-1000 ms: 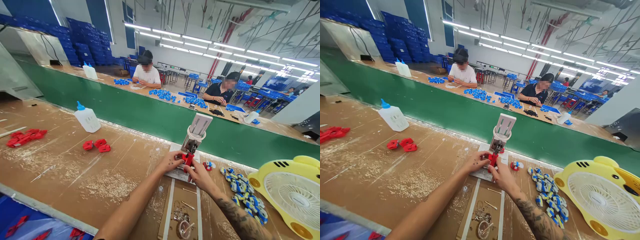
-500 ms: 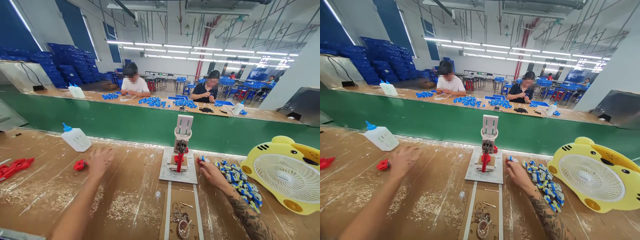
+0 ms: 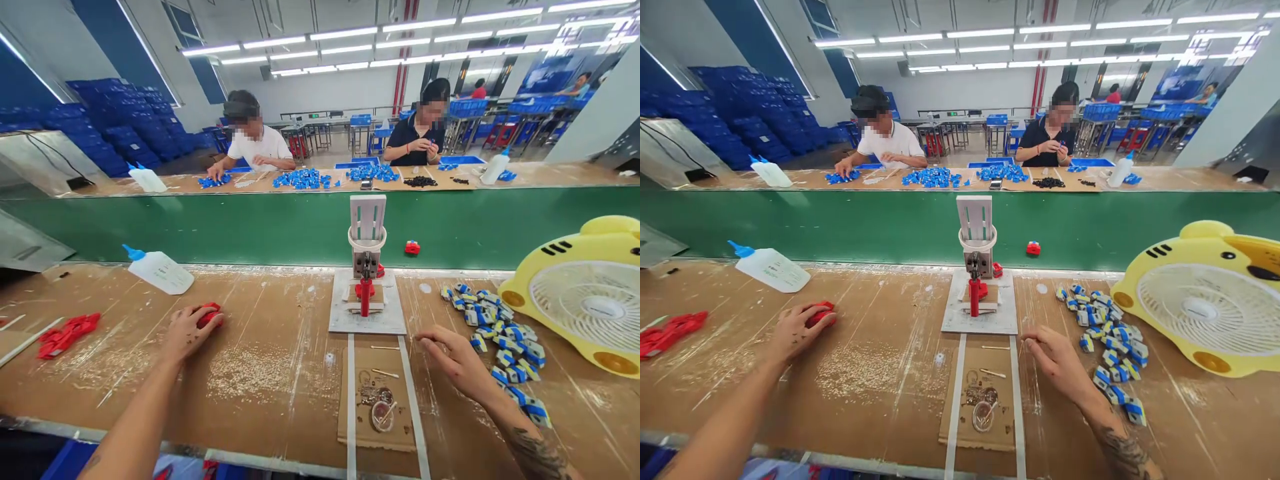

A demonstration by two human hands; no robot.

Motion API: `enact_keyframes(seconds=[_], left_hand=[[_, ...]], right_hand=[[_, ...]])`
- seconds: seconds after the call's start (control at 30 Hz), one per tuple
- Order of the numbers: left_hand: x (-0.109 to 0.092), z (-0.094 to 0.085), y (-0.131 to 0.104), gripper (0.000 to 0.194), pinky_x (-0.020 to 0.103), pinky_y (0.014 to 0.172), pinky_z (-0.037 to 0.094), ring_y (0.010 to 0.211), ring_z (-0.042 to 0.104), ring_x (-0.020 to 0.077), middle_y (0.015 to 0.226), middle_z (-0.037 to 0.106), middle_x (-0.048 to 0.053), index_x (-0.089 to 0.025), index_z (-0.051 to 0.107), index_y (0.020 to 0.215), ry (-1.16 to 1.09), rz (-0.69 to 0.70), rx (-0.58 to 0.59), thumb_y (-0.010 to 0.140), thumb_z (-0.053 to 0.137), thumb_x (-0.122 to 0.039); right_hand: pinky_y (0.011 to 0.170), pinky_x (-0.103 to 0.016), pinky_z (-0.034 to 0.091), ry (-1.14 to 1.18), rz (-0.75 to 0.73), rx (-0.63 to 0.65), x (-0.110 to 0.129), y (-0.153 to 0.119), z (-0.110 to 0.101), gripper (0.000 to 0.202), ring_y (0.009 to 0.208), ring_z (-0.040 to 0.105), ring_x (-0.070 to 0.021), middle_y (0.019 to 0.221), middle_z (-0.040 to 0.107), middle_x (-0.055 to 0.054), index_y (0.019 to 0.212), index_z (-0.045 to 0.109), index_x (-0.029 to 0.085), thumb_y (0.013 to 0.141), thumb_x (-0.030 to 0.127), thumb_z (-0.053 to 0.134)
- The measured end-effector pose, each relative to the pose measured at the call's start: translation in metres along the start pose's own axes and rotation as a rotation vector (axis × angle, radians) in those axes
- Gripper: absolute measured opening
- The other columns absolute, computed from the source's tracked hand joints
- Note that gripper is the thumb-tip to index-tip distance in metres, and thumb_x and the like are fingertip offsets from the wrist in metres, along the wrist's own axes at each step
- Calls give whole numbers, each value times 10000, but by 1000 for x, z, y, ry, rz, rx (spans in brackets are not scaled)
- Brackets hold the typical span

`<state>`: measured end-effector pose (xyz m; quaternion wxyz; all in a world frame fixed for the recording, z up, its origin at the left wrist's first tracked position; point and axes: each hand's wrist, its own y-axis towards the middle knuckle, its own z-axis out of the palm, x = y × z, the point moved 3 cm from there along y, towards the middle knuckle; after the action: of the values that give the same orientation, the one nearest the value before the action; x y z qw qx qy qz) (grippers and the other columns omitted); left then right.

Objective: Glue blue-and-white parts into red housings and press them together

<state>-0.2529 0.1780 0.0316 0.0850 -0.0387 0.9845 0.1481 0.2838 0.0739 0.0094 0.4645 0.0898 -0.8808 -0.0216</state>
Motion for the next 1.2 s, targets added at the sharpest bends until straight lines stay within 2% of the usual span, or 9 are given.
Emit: enact_keyframes(seconds=[0.1, 0.23, 0.33, 0.4, 0.47, 0.6, 0.8, 1.03, 1.2], left_hand=[[-31, 25, -24, 321, 427, 1025, 483, 1097, 622, 313, 1080, 744, 76, -243, 763, 874, -21, 106, 63, 844, 551, -481], [-109, 57, -90, 289, 474, 993, 533, 1131, 628, 339, 1189, 720, 115, -261, 778, 1012, -175, 379, 32, 875, 589, -433], [-161, 67, -133, 300, 520, 1038, 515, 1209, 609, 360, 1251, 696, 138, -262, 754, 1121, -245, 484, 50, 895, 628, -413], [-177, 67, -145, 402, 537, 1056, 506, 1254, 594, 369, 1317, 671, 150, -254, 695, 1260, -283, 503, 76, 894, 644, -412], [-175, 64, -146, 434, 522, 1050, 521, 1264, 600, 354, 1338, 664, 148, -244, 649, 1322, -330, 458, 75, 916, 612, -392], [-141, 57, -133, 321, 463, 979, 573, 1127, 684, 307, 1196, 722, 130, -226, 712, 1176, -427, 240, 2, 933, 535, -339], [-117, 52, -128, 295, 446, 875, 612, 973, 729, 296, 1027, 754, 103, -216, 744, 955, -804, -192, 15, 771, 709, -444], [-162, 49, -156, 592, 268, 529, 591, 712, 756, 215, 1055, 785, 96, -218, 695, 1153, -1460, -538, 173, 670, 866, -515], [-207, 43, -174, 429, 319, 720, 631, 780, 766, 210, 1049, 789, 79, -224, 701, 917, -1770, -541, 381, 642, 921, -468]], right_hand=[[759, -370, 559, 55, 9, 26, 11, -24, 12, 315, 823, 716, -261, 866, 776, -80, 866, 745, 240, 966, 433, 516], [787, -362, 543, 71, -8, 141, 19, -47, 39, 266, 838, 702, -251, 884, 768, -83, 962, 756, 227, 945, 435, 592], [770, -353, 532, 68, -7, 218, 21, -53, 56, 262, 822, 683, -243, 863, 753, -77, 1025, 757, 225, 928, 438, 638], [720, -336, 519, 70, -36, 233, 22, -53, 62, 273, 765, 657, -226, 795, 725, -69, 933, 761, 223, 964, 434, 591], [677, -322, 501, 71, -72, 228, 24, -52, 62, 329, 724, 634, -213, 747, 698, -64, 829, 746, 223, 989, 432, 549], [638, -312, 484, 39, -119, 227, 30, -50, 58, 310, 698, 619, -205, 718, 675, -57, 787, 728, 232, 983, 393, 552], [568, -293, 469, 33, -217, 137, 37, -50, 52, 318, 617, 598, -189, 646, 642, -42, 766, 723, 234, 995, 360, 541], [560, -304, 483, 83, -115, 89, 32, -52, 41, 355, 596, 601, -198, 636, 655, -48, 736, 716, 241, 984, 432, 549], [550, -304, 477, 186, -34, 5, 34, -52, 36, 385, 568, 601, -198, 609, 656, -43, 685, 718, 243, 941, 507, 604]])
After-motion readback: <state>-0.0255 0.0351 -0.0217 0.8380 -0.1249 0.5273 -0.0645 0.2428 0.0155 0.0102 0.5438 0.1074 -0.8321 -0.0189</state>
